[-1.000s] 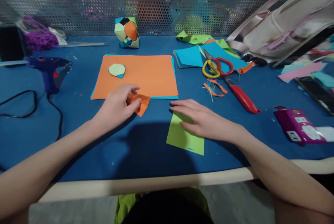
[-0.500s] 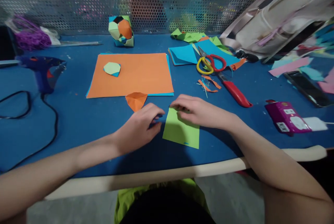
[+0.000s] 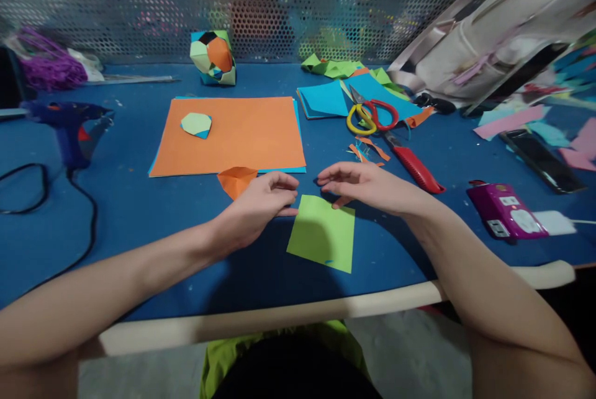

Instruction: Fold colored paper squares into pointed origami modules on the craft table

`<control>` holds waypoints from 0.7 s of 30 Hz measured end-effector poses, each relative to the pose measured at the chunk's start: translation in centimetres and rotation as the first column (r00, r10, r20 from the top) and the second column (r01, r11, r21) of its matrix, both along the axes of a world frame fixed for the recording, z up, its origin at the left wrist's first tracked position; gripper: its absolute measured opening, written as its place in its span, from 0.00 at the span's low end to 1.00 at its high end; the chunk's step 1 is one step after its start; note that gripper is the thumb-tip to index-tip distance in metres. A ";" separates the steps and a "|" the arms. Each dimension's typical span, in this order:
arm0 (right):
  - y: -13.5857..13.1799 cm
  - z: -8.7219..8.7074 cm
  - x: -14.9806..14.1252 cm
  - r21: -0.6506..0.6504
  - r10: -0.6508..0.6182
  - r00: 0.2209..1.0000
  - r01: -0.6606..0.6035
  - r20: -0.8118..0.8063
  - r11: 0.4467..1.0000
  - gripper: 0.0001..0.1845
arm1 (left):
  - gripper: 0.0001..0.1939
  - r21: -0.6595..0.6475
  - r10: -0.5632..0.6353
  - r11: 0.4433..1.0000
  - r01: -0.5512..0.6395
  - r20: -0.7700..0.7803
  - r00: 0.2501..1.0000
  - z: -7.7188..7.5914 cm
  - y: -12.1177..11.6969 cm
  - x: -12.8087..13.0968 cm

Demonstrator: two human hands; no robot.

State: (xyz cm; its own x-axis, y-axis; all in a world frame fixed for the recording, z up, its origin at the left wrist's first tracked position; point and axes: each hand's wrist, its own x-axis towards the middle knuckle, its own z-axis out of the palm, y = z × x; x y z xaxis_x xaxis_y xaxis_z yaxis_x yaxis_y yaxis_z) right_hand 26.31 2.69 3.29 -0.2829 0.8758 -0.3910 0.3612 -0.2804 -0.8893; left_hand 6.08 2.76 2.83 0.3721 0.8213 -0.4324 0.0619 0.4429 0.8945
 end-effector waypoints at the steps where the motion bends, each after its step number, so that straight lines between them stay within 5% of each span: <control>1: -0.1 0.0 0.0 0.000 0.008 1.000 -0.008 0.005 1.000 0.12 | 0.08 -0.014 -0.002 1.000 0.002 0.010 1.000 0.1 0.0 0.1; 8: -0.2 0.2 0.1 0.011 0.031 0.999 -0.031 0.013 0.999 0.12 | 0.07 -0.072 -0.005 0.997 0.007 0.025 1.000 0.2 -0.2 1.4; 12: -0.1 0.0 0.2 0.021 0.032 0.999 -0.032 0.016 0.999 0.12 | 0.13 0.231 -0.178 0.944 0.235 -0.241 0.954 -0.5 0.3 1.3; 14: -0.1 0.0 0.2 0.033 0.042 0.999 -0.042 0.016 0.999 0.12 | 0.15 0.412 -0.161 0.848 0.333 -0.397 0.903 -0.7 0.8 1.1; 16: -0.1 -0.1 0.3 0.048 0.061 0.998 -0.062 0.014 0.997 0.12 | 0.15 0.474 -0.104 0.815 0.334 -0.447 0.888 -0.5 1.3 1.0; 21: -0.1 0.1 0.3 0.039 0.070 0.997 -0.071 0.033 0.997 0.11 | 0.12 0.259 -0.105 0.946 0.194 -0.321 0.941 0.5 1.3 1.9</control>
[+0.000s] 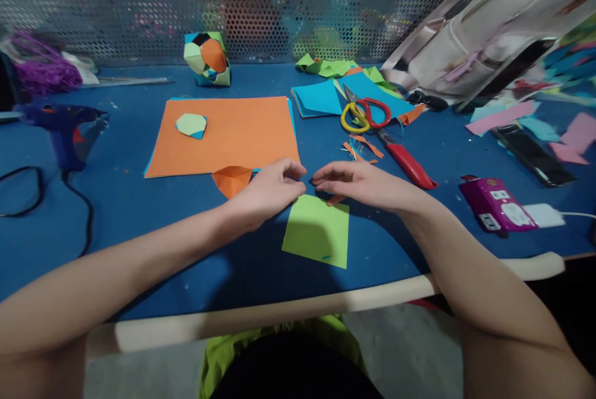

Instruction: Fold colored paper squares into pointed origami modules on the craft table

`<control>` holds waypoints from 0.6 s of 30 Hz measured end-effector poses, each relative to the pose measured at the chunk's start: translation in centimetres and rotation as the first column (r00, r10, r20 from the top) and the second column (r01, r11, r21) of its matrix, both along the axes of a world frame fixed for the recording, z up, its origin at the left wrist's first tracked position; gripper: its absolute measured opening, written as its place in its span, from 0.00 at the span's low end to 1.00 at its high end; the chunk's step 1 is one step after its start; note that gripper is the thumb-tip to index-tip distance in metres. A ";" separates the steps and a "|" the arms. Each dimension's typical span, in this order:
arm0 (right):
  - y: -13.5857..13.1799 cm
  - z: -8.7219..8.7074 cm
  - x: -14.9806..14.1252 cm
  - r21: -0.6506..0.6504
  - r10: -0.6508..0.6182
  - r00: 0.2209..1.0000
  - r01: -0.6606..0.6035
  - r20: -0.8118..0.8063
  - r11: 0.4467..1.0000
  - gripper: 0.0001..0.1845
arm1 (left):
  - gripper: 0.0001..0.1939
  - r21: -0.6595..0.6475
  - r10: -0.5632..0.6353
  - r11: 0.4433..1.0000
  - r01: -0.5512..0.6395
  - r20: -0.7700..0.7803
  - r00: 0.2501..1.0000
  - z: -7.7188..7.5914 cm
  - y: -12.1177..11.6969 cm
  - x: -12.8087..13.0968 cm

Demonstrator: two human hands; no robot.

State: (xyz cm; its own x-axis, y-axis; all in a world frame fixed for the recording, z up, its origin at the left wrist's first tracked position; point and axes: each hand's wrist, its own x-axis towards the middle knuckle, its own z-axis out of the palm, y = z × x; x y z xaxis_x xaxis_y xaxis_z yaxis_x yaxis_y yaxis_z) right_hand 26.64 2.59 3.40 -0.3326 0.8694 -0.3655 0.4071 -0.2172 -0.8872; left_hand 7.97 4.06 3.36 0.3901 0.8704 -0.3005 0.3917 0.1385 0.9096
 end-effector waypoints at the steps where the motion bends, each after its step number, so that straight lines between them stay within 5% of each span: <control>1: 0.0 0.0 0.0 -0.005 -0.001 1.000 0.001 0.001 1.000 0.11 | 0.11 -0.056 0.011 0.998 -0.009 0.035 0.999 0.1 -0.1 0.3; 5: -0.1 0.2 -0.1 -0.002 0.019 1.000 -0.019 -0.004 1.000 0.12 | 0.08 -0.148 -0.022 0.988 0.038 0.107 0.994 -0.2 -0.5 0.9; 8: 0.0 0.3 0.1 0.039 0.054 0.998 -0.055 0.016 0.998 0.13 | 0.13 0.026 -0.182 0.983 0.184 -0.056 0.982 -0.9 -0.5 0.8; 12: -0.1 0.7 1.8 0.206 0.047 0.983 -0.084 0.177 0.975 0.13 | 0.23 0.288 -0.366 0.838 0.464 -0.333 0.869 -1.7 -0.5 0.4; 15: -1.2 0.8 4.0 0.318 0.031 0.896 -0.189 0.442 0.929 0.12 | 0.28 0.319 -0.440 0.752 0.577 -0.409 0.799 -2.0 -0.3 0.4; 18: -3.4 0.4 5.9 0.299 0.049 0.796 -0.283 0.603 0.911 0.13 | 0.26 0.286 -0.471 0.715 0.638 -0.476 0.742 -1.9 0.2 0.5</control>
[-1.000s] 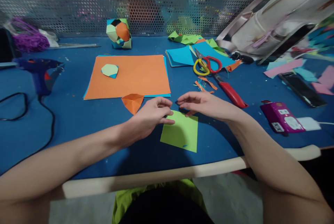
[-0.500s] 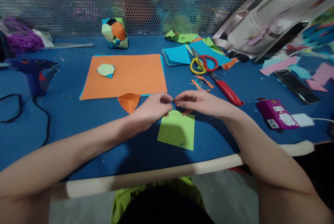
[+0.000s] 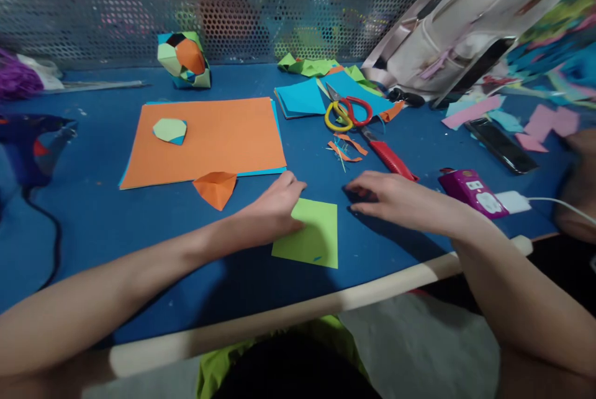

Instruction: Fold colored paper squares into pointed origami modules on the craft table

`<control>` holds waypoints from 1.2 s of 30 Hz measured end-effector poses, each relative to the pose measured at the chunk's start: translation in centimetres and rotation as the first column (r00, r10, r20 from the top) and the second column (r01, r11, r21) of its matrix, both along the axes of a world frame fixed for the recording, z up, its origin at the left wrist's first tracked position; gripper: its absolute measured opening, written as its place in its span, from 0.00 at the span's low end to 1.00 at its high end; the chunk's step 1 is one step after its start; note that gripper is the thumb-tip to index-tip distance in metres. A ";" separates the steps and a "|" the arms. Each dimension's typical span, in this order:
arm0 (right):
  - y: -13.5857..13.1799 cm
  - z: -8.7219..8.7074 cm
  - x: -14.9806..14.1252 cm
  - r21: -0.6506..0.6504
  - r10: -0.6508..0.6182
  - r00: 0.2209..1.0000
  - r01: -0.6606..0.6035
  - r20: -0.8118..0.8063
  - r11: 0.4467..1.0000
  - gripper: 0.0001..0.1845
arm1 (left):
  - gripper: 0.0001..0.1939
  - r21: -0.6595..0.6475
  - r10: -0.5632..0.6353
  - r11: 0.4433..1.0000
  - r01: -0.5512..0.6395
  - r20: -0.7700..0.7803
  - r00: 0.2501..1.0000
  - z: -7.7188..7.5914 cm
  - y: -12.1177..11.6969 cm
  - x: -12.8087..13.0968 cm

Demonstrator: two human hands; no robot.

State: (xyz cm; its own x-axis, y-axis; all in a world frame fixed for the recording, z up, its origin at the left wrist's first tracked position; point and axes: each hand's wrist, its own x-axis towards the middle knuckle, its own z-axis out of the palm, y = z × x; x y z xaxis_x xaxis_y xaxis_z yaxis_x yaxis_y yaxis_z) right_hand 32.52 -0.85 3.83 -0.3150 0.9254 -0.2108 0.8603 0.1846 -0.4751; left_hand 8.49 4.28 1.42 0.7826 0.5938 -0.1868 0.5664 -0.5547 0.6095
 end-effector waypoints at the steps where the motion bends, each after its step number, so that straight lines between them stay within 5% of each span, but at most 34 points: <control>1: -0.8 -0.2 0.4 -0.013 0.010 1.000 -0.010 0.010 1.000 0.14 | 0.24 0.000 -0.017 1.000 0.017 -0.025 1.000 0.0 0.2 0.0; 7: -3.8 -1.4 1.4 0.098 0.012 1.000 -0.010 -0.016 0.995 0.11 | 0.15 0.035 -0.097 0.994 0.101 -0.118 0.988 -0.3 1.5 0.2; 14: -3.6 -2.6 2.0 0.231 -0.179 0.984 0.172 0.009 0.958 0.09 | 0.05 -0.006 -0.126 0.992 0.126 -0.151 0.980 0.7 1.1 0.3; 18: -3.8 -1.9 1.4 0.124 -0.086 0.996 0.088 -0.022 0.988 0.10 | 0.06 -0.024 -0.135 0.991 0.133 -0.128 0.983 0.8 0.5 0.0; 22: -4.4 -0.7 0.8 0.172 -0.229 0.970 0.240 -0.086 0.955 0.10 | 0.05 0.036 -0.111 0.993 0.114 -0.065 0.992 0.5 -0.2 -0.5; 23: -4.4 -0.6 0.7 0.081 -0.259 0.955 0.272 -0.145 0.959 0.11 | 0.05 0.060 -0.099 0.993 0.102 -0.049 0.994 0.4 -0.4 -0.6; 25: -4.2 -0.7 0.4 -0.299 -0.308 0.898 0.215 -0.313 0.930 0.13 | 0.06 0.104 -0.085 0.991 0.087 -0.026 0.996 0.4 -0.8 -0.9; 27: -3.5 -1.2 0.5 -0.604 -0.405 0.778 0.042 -0.480 0.796 0.15 | 0.06 0.136 -0.089 0.987 0.089 -0.007 0.996 0.3 -1.2 -1.1; 29: -2.5 -1.8 1.1 -0.513 -0.550 0.543 0.236 -0.635 0.825 0.13 | 0.07 0.167 -0.093 0.982 0.090 0.011 0.996 0.2 -1.5 -1.2; 31: -1.7 -1.8 2.1 -0.346 -0.520 0.422 0.423 -0.743 0.838 0.13 | 0.08 0.214 -0.101 0.972 0.095 0.018 0.995 0.2 -1.8 -1.4; 33: -1.3 -1.3 3.0 -0.377 -0.530 0.446 0.389 -0.721 0.841 0.14 | 0.10 0.261 -0.120 0.959 0.113 0.012 0.993 0.3 -2.1 -1.5; 36: -1.0 -0.4 3.8 -0.648 -0.528 0.672 0.093 -0.519 0.756 0.15 | 0.13 0.309 -0.163 0.938 0.159 -0.011 0.987 0.6 -2.7 -1.9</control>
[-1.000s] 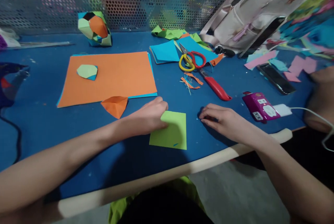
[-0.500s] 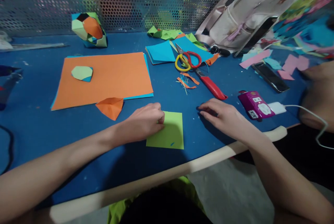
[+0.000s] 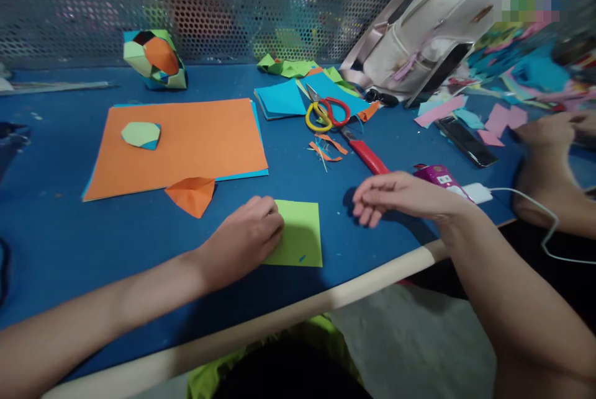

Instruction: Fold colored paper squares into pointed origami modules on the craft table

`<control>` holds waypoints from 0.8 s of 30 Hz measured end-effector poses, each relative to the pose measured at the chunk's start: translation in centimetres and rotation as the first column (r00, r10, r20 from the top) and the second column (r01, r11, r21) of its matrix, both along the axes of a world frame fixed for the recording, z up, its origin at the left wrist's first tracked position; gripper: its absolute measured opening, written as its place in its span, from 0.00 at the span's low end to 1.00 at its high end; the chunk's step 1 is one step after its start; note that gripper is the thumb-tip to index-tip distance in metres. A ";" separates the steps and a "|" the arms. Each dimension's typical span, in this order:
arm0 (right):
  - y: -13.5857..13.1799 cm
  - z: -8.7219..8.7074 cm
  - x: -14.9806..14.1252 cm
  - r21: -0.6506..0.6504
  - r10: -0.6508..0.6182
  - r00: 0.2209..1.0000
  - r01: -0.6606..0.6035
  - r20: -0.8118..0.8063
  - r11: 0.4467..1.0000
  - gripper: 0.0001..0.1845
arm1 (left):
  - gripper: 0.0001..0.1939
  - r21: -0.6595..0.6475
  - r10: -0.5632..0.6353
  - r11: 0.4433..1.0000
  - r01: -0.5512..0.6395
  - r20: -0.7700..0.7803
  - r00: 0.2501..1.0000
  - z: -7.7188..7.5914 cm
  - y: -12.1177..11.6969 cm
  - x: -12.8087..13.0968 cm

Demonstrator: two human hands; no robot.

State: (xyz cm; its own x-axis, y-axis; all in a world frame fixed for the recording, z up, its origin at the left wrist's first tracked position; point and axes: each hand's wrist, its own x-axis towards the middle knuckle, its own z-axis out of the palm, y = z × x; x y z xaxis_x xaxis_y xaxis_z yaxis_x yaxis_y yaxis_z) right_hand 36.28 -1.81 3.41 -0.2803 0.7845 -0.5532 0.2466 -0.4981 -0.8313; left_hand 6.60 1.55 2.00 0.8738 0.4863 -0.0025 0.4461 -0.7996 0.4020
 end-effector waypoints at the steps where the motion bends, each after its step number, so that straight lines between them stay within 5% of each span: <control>1: 0.3 0.1 0.0 -0.062 0.092 0.996 -0.091 0.011 0.994 0.16 | 0.14 0.013 -0.017 1.000 0.017 -0.005 1.000 0.1 -0.2 -0.1; 2: 0.7 0.0 0.0 -0.045 0.106 0.994 -0.105 0.022 0.993 0.16 | 0.14 0.023 -0.034 0.999 0.034 -0.006 0.999 0.2 -0.4 -0.3; 4: 1.8 -0.3 -0.1 0.248 -0.150 0.989 0.142 0.013 0.958 0.13 | 0.15 0.040 -0.056 0.998 0.056 0.005 0.998 0.3 -0.6 -0.5; 6: 2.7 -0.6 -0.2 0.475 -0.382 0.919 0.380 -0.097 0.793 0.11 | 0.15 0.057 -0.060 0.997 0.058 0.041 0.997 0.3 -0.8 -0.8; 7: 2.9 -0.7 -0.4 0.455 -0.373 0.919 0.389 -0.129 0.801 0.10 | 0.16 0.067 -0.059 0.996 0.055 0.066 0.996 0.2 -0.9 -1.0; 8: 3.0 -0.7 -0.5 0.372 -0.289 0.949 0.315 -0.126 0.873 0.10 | 0.16 0.079 -0.058 0.996 0.051 0.091 0.994 0.2 -0.9 -1.3; 9: 3.0 -0.8 -0.6 0.245 -0.151 0.982 0.174 -0.112 0.954 0.10 | 0.16 0.094 -0.060 0.994 0.050 0.115 0.991 0.2 -1.0 -1.5; 11: 2.9 -0.9 -1.0 0.045 0.079 0.990 -0.074 -0.114 0.996 0.13 | 0.16 0.117 -0.064 0.992 0.046 0.149 0.987 0.1 -1.2 -2.1; 12: 2.9 -1.0 -1.2 0.049 0.077 0.990 -0.072 -0.120 0.996 0.13 | 0.15 0.122 -0.062 0.992 0.043 0.155 0.986 0.1 -1.3 -2.4; 14: 3.1 -1.3 -1.4 0.197 -0.104 0.986 0.129 -0.132 0.972 0.11 | 0.13 0.120 -0.040 0.993 0.019 0.174 0.984 0.0 -1.7 -3.0; 17: 3.9 -1.2 -1.8 0.416 -0.326 0.942 0.330 -0.083 0.847 0.08 | 0.11 0.084 0.013 0.996 -0.032 0.210 0.978 -0.2 -2.4 -4.0; 20: 4.9 -1.0 -2.3 0.632 -0.379 0.899 0.165 0.220 0.758 0.08 | 0.10 0.046 0.035 0.998 -0.046 0.230 0.972 -0.4 -3.0 -4.9; 24: 6.8 -1.6 -3.1 0.722 -0.422 0.645 -0.307 0.637 0.620 0.13 | 0.09 0.019 0.067 0.997 -0.074 0.244 0.967 -0.4 -3.6 -5.7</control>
State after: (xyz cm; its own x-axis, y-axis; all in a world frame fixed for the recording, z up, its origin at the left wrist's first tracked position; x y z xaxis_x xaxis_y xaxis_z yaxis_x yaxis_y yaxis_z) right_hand 33.13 5.00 1.81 -0.0346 0.9706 0.2380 0.8939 0.1366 -0.4269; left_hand 0.90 -2.06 1.55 0.8099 0.5438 0.2199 0.3935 -0.7818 0.4837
